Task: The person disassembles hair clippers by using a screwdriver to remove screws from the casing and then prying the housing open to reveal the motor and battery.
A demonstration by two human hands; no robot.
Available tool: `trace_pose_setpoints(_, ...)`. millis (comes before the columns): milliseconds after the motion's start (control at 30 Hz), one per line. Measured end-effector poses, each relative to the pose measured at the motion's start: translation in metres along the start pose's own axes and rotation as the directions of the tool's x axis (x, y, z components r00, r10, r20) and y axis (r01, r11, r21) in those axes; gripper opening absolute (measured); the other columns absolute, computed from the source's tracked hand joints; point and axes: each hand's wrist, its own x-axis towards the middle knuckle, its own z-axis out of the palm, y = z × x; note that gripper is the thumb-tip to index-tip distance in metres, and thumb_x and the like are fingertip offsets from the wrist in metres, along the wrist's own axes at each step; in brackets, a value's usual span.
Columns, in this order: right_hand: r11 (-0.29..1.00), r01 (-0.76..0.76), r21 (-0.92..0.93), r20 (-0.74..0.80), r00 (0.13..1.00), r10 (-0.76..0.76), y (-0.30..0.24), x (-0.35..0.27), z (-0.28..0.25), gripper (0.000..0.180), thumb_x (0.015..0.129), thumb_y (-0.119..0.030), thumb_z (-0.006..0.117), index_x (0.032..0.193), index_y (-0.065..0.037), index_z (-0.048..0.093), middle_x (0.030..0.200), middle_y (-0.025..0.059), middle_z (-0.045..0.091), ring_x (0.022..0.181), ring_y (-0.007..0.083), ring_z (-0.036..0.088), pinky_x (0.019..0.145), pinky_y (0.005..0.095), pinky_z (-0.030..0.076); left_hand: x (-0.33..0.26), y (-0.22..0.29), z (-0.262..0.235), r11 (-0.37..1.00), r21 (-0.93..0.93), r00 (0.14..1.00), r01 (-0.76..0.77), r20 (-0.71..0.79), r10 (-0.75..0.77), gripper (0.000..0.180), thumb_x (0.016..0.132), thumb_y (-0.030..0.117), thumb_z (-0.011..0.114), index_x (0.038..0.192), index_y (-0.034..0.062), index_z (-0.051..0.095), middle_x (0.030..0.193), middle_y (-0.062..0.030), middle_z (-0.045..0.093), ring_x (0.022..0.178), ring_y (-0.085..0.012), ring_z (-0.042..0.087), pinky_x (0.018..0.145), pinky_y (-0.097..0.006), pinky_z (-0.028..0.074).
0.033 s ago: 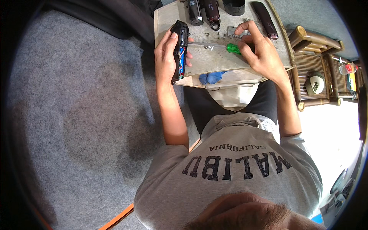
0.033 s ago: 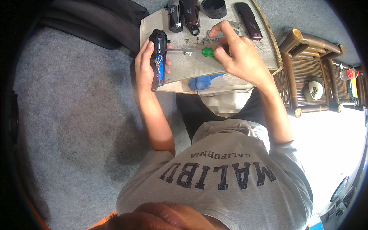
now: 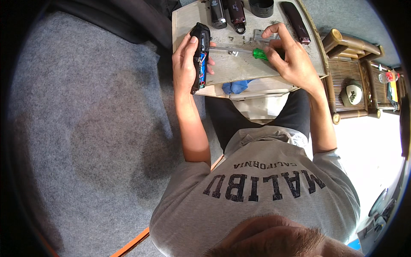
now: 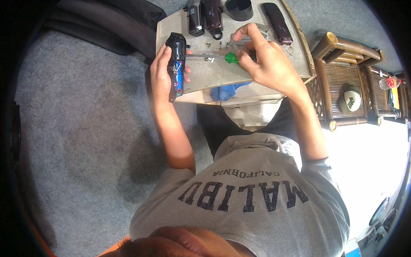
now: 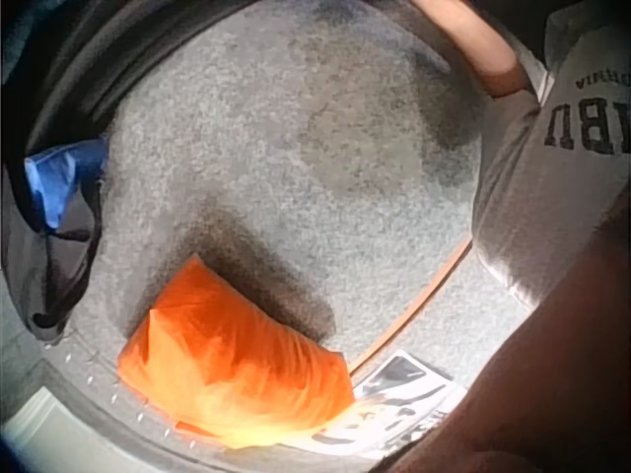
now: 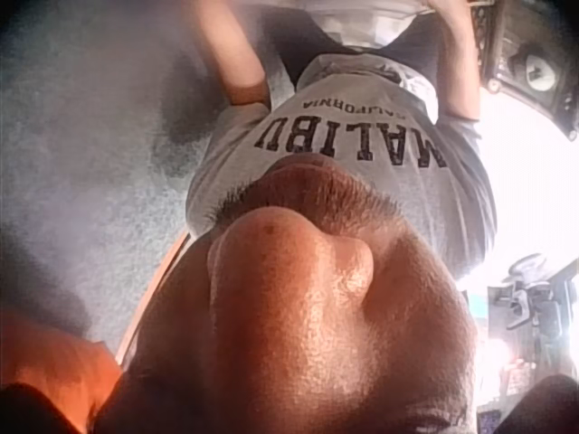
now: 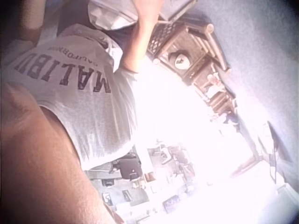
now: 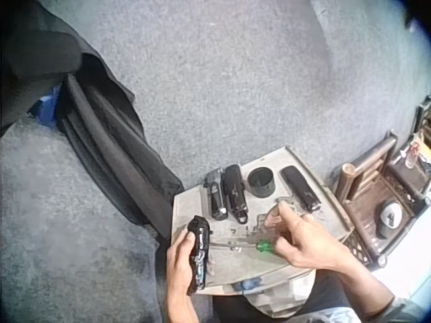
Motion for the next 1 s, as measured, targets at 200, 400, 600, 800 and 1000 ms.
trace_pose_setpoints(200,0.994,0.037,0.102,0.053,0.998,-0.042,0.011,0.003,0.0,0.039,0.096,-0.014,0.078,0.127,-0.008,0.054,0.068,0.0009,0.057,0.067,0.0136,0.055,0.069,0.0324,0.047,0.001,0.001,-0.003,1.0,-0.017,1.0,-0.007,-0.004,0.007,0.04,0.111,0.033,0.049,0.127,-0.0008,0.063,0.101,-0.018,0.076,0.061,-0.0164,0.069,0.046,-0.03,0.058)
trace_pose_setpoints(400,0.981,0.144,0.127,-0.057,0.989,-0.138,0.011,0.004,0.002,0.054,0.088,-0.013,0.087,0.135,-0.01,0.061,0.076,0.0014,0.058,0.075,0.0104,0.058,0.073,0.0286,0.048,0.001,0.0,-0.006,0.999,-0.044,1.0,0.002,-0.017,-0.003,0.041,0.111,0.034,0.048,0.125,-0.0012,0.063,0.101,-0.0184,0.076,0.061,-0.0166,0.069,0.046,-0.03,0.058)
trace_pose_setpoints(600,0.984,0.135,0.116,-0.07,0.989,-0.128,0.007,0.003,0.002,0.042,0.092,-0.013,0.084,0.128,-0.005,0.065,0.078,-0.0008,0.062,0.076,0.0068,0.056,0.072,0.0239,0.045,0.001,0.002,-0.005,0.999,-0.044,1.0,0.0,0.016,0.001,0.04,0.111,0.033,0.048,0.124,-0.0013,0.063,0.101,-0.0182,0.076,0.061,-0.0163,0.069,0.046,-0.03,0.057)
trace_pose_setpoints(800,0.998,-0.014,0.054,-0.061,0.998,0.018,-0.005,0.002,-0.003,0.039,0.108,-0.039,0.055,0.122,-0.006,0.068,0.078,0.01,0.069,0.075,0.0178,0.066,0.075,0.0348,0.051,0.0,0.001,-0.002,1.0,-0.019,1.0,0.004,0.008,-0.004,0.04,0.111,0.033,0.048,0.125,-0.0013,0.063,0.101,-0.0181,0.076,0.062,-0.0161,0.069,0.046,-0.029,0.057)
trace_pose_setpoints(1000,0.992,0.002,0.129,-0.068,0.998,0.007,0.013,0.001,0.003,0.028,0.103,-0.014,0.06,0.129,-0.006,0.054,0.073,0.0046,0.062,0.072,0.0138,0.062,0.074,0.0312,0.049,0.001,0.001,-0.004,1.0,-0.029,1.0,-0.003,0.006,0.004,0.041,0.111,0.034,0.048,0.125,-0.001,0.063,0.101,-0.0184,0.076,0.061,-0.0166,0.069,0.046,-0.03,0.057)
